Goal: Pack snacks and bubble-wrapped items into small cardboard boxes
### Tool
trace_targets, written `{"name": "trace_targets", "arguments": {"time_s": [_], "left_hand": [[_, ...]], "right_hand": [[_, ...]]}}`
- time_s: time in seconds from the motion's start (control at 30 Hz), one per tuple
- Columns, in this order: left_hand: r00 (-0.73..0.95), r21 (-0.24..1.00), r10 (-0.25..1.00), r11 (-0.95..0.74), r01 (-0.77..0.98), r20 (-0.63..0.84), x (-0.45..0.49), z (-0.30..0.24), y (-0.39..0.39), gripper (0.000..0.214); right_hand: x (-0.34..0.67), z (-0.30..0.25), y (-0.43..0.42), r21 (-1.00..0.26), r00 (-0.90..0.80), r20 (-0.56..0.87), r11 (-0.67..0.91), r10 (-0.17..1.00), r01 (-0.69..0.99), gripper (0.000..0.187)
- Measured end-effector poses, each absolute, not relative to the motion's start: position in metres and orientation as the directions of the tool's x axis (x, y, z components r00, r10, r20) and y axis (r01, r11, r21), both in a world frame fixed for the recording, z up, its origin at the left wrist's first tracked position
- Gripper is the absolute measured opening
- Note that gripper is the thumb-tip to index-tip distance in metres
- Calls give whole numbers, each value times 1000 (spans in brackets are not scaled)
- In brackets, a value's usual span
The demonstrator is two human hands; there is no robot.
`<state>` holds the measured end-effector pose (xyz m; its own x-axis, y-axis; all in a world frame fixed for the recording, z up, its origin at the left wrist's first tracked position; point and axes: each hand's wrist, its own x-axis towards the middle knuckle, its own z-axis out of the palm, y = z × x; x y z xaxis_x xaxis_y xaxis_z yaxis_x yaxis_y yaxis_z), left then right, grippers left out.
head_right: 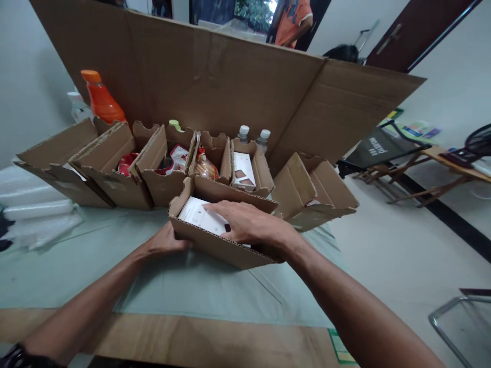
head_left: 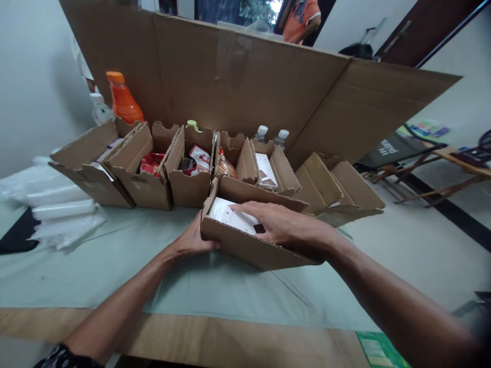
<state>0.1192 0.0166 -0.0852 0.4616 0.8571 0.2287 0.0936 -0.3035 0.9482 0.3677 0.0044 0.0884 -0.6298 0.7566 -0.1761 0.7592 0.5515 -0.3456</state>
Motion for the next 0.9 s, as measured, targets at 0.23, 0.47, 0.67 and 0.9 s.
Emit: {"name": "trace_targets", "arguments": {"time_s": [0.23,0.47,0.67,0.9], "left_hand": [[484,931,840,-343,125,244,120,-101,27,94],[390,745,745,-640,188,541,117,-44,-5,105],[510,574,650,-752,325,563,103,6,1,19],[473,552,679,-733,397,562,111,9,-6,4]], "right_hand": [[385,91,-9,-363,-569,-127,496,812,789,64],[386,88,-10,-380,-587,-130,507,799,774,63],[382,97,-17,-324,-588,-186,516,787,793,61],[403,110,-27,-192,-500,-239,464,832,865,61]]}}
